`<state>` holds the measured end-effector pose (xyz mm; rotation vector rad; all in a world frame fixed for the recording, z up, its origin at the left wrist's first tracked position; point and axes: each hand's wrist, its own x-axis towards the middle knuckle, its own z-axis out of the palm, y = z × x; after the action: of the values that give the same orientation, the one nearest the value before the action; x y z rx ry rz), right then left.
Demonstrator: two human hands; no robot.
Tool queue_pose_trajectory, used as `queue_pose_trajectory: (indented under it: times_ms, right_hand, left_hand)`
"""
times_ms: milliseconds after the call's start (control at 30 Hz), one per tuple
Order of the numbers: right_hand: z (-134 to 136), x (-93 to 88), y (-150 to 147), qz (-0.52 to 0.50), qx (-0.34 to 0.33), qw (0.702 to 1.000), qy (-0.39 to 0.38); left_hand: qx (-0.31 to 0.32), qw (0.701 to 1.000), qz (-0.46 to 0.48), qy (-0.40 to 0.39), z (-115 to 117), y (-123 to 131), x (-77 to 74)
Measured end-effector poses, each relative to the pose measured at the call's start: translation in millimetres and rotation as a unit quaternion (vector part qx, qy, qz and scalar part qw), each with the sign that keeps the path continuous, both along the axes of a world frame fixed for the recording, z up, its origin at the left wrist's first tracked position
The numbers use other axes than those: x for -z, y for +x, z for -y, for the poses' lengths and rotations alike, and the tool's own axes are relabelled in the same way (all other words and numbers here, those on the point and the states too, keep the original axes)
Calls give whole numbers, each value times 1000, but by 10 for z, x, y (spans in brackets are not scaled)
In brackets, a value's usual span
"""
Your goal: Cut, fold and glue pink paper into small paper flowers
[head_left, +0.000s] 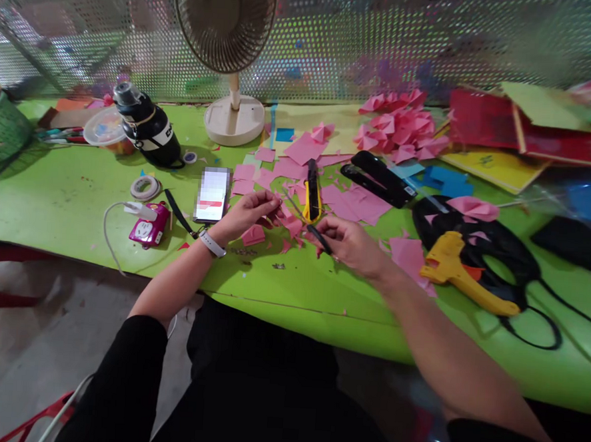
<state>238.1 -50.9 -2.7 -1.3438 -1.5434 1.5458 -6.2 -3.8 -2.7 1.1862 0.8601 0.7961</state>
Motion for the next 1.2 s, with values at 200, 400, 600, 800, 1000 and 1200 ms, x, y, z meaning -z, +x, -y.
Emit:
queue_pose_trajectory:
  times_ms: [200, 400, 600, 800, 1000, 1200]
  right_hand:
    - [-174, -19, 424, 118, 88, 985, 94]
    - [-266, -5, 586, 437, 69, 882, 163]
    - [-327, 169, 680, 427, 44, 891, 151]
    - [-245, -34, 604, 405, 46, 888, 211]
    - [-286, -189, -2, 380, -97, 843, 369]
    - [-540, 11, -363, 471, -192, 755, 414]
  left_hand:
    - [-1, 979, -198, 51, -94, -96, -36]
    - [11, 933, -323, 156, -81, -108, 32]
    - [-3, 909, -366, 199, -83, -143, 50]
    - [-108, 881, -391, 243, -59, -88, -6]
    - [-153, 889, -346, 257, -61, -86, -66]
    - [-217, 892, -306, 253, -108, -141, -96]
